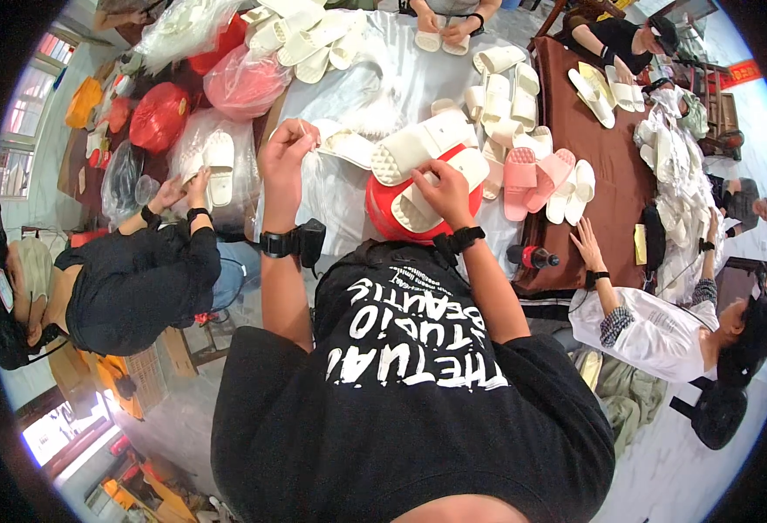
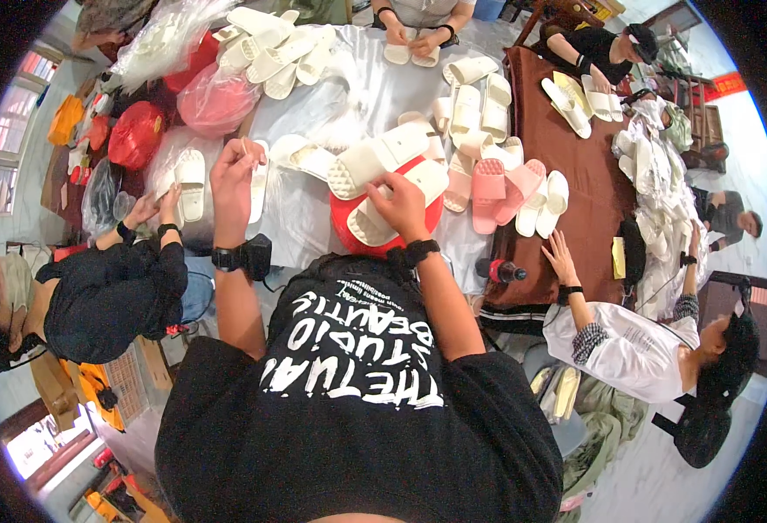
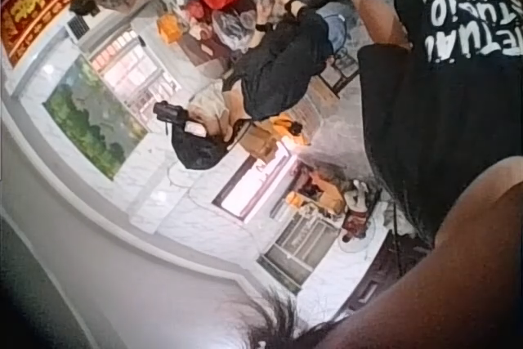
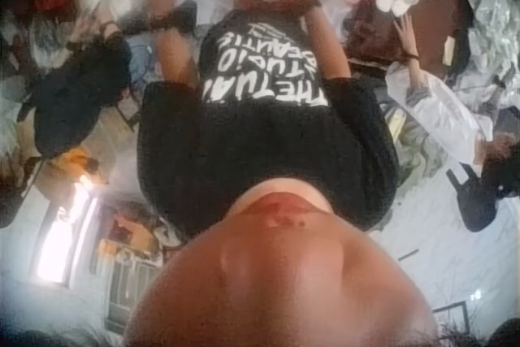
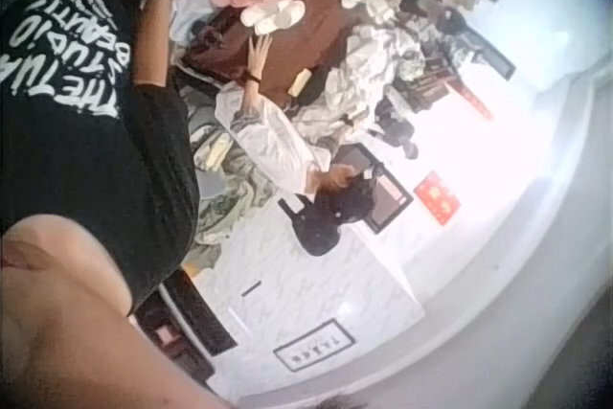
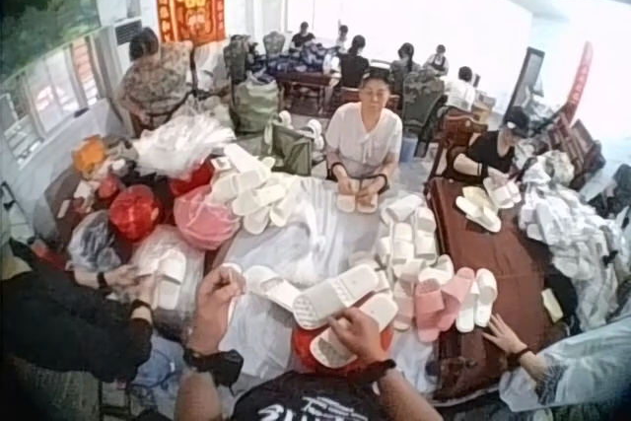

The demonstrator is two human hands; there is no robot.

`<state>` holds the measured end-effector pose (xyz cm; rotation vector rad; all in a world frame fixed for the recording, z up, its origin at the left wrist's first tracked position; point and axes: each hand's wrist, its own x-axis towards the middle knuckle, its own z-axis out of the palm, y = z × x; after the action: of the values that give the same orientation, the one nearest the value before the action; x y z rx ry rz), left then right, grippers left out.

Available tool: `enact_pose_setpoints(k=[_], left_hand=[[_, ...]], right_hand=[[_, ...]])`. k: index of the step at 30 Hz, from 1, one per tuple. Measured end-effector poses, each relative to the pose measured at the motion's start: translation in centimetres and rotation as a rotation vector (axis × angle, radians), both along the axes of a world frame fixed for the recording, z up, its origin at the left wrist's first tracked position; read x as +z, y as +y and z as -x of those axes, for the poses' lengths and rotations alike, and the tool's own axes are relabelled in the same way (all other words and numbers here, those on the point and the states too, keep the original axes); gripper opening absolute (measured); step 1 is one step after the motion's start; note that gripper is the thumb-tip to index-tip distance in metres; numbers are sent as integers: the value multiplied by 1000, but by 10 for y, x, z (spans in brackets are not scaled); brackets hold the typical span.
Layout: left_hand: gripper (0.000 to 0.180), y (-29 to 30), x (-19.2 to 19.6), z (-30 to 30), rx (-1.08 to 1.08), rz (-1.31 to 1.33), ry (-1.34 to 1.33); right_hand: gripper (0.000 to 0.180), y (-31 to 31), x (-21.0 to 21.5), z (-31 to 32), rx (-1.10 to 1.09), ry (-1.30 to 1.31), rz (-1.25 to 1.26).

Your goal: Checking sandals for quality and putting them into plastic bags for packaging.

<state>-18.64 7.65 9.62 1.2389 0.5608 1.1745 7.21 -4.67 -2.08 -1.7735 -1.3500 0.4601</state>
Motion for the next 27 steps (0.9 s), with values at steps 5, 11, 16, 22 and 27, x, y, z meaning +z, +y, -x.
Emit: enact_pose_setpoints(k=[5,11,16,22,27], left_hand=[[13,0,16,1,-38,-32,-20],[10,-3,37,10,-82,-105,-127],[18,-11,65,16,-171,-187,-98],[24,-22,95,25,-288,-336,-133],[19,-39,107,24,-435,-414,-187]], right_hand=[[21,2,-3,-1,-2,-13,7],[20,2,-9,-3,9,54,20],[13,9,11,0,-10,248,150],[9,39,45,36,45,25,-164],[43,78,48,55,178,485,171]])
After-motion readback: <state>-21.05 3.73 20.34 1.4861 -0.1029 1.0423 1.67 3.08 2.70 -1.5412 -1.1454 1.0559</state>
